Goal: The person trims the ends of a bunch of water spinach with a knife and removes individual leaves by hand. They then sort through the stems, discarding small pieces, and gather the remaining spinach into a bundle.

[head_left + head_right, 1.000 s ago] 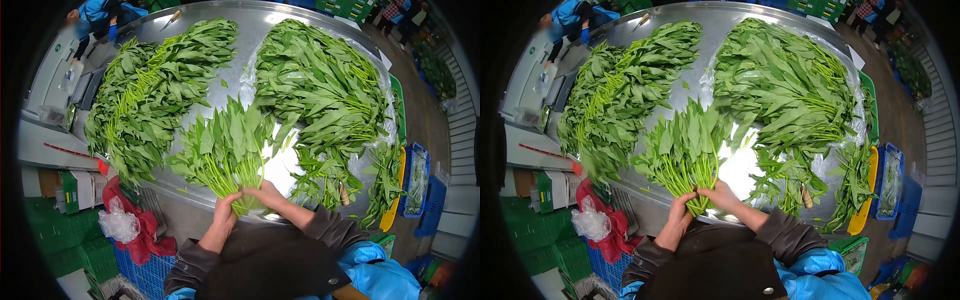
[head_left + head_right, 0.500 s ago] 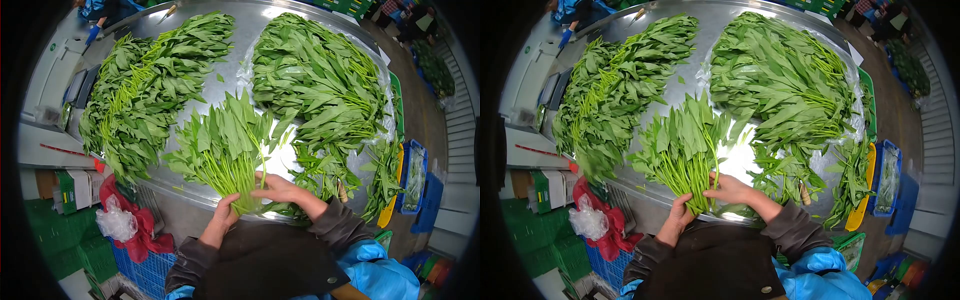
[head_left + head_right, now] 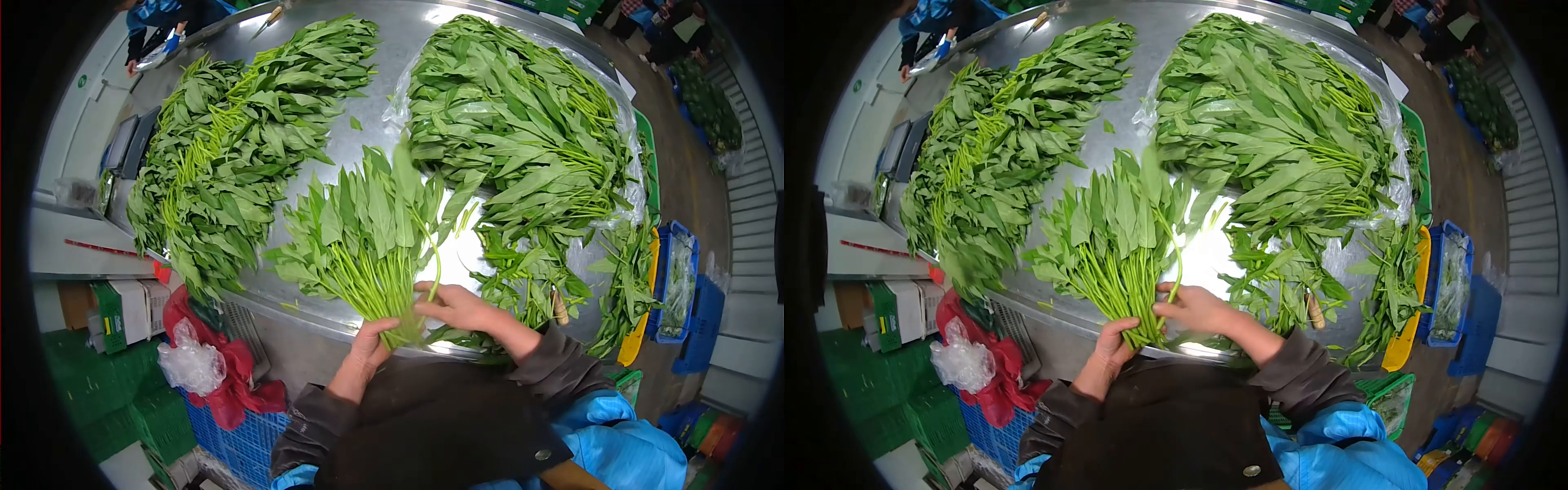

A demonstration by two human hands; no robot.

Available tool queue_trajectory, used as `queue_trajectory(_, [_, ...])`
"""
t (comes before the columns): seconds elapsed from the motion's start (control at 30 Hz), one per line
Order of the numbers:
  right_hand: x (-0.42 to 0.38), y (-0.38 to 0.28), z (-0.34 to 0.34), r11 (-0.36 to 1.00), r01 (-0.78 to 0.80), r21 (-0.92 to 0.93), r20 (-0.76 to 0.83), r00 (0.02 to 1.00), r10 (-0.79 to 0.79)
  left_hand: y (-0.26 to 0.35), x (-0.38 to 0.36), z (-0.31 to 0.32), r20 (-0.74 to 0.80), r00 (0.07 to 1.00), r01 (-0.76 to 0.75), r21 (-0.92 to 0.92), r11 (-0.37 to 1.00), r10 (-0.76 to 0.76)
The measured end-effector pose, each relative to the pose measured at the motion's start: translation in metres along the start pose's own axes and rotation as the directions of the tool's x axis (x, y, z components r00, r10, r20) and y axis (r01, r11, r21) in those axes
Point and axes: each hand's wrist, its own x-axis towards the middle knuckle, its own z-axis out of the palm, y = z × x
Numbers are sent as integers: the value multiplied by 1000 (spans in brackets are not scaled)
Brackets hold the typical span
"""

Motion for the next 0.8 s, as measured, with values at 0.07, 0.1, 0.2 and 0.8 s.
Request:
queue_trajectory(0.07, [1,13,-1,999,34,1,-91,995,-33,-1,2,6,-15,1000,-10,78,997,11])
queue_trajectory(0.1, [3,18,7,973,156,170,-156,979,-129,-2,2,8,-30,999,-21,160,987,26])
queue_trajectory(0.2, [8,14,11,874,168,-456,-127,959,-251,-1,1,-2,-74,997,37,47,998,-33])
queue_trajectory(0.8, [-9,-8,24,581,265,-770,-217,747,-628,0,-3,2,-158,987,16,-8,1000,-17])
